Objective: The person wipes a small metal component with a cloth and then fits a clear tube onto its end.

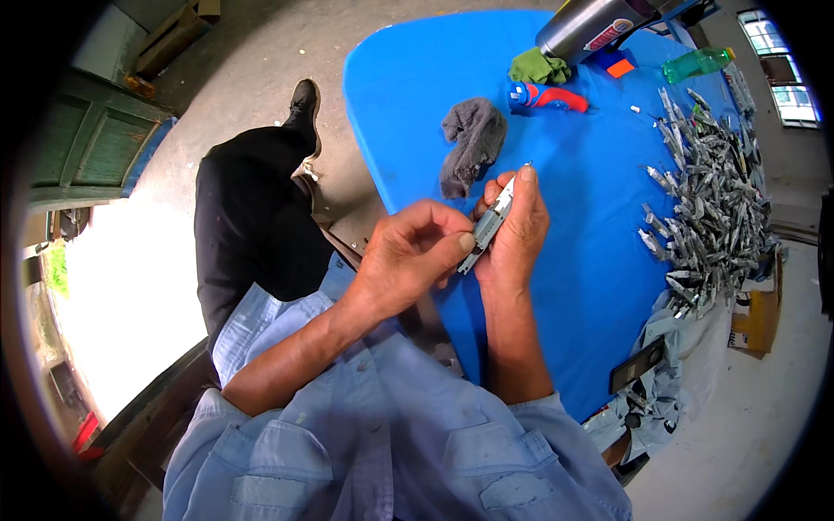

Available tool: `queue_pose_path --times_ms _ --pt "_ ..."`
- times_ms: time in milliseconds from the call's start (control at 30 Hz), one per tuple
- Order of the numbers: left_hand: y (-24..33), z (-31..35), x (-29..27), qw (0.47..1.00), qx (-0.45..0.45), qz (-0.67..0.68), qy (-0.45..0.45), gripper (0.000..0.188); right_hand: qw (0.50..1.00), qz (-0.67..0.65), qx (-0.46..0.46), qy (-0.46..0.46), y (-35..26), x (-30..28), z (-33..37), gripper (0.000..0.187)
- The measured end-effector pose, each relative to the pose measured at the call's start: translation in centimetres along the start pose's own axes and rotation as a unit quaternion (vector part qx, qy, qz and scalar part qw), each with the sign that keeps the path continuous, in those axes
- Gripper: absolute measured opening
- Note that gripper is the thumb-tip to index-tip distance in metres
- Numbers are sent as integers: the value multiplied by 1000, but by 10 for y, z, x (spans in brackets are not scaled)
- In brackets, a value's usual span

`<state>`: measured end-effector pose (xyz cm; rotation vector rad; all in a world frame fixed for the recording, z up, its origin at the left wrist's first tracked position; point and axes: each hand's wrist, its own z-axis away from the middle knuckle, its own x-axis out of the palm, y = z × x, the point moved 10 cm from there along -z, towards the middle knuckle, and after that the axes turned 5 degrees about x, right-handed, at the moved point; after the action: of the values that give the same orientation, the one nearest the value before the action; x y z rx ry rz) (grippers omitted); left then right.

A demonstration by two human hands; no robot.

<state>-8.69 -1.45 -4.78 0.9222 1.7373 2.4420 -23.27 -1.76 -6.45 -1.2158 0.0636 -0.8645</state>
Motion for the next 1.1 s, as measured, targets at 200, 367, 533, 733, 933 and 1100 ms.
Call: queue_pose_path --times_ms 200,367,533,733,933,1100 --pt "-2 -1 3 1000 9 24 4 10 1000 -12 -3 6 1 -3 0 40" --pt "-2 -2 6 1000 6 21 7 9 1000 -15 -17 20 0 -3 1 41" --pt "-3 -3 7 1000 9 13 22 8 999 -31 -7 31 0 -3 2 42" --pt "-1 -5 7 999 28 14 21 9 999 -19 -13 31 -1 -3 4 43" --pt "5 -4 3 996 52 -55 39 6 998 -17 -18 55 1 -5 3 42" --pt "19 -6 2 976 110 -183 45 5 998 -10 -19 50 -1 -5 2 40"
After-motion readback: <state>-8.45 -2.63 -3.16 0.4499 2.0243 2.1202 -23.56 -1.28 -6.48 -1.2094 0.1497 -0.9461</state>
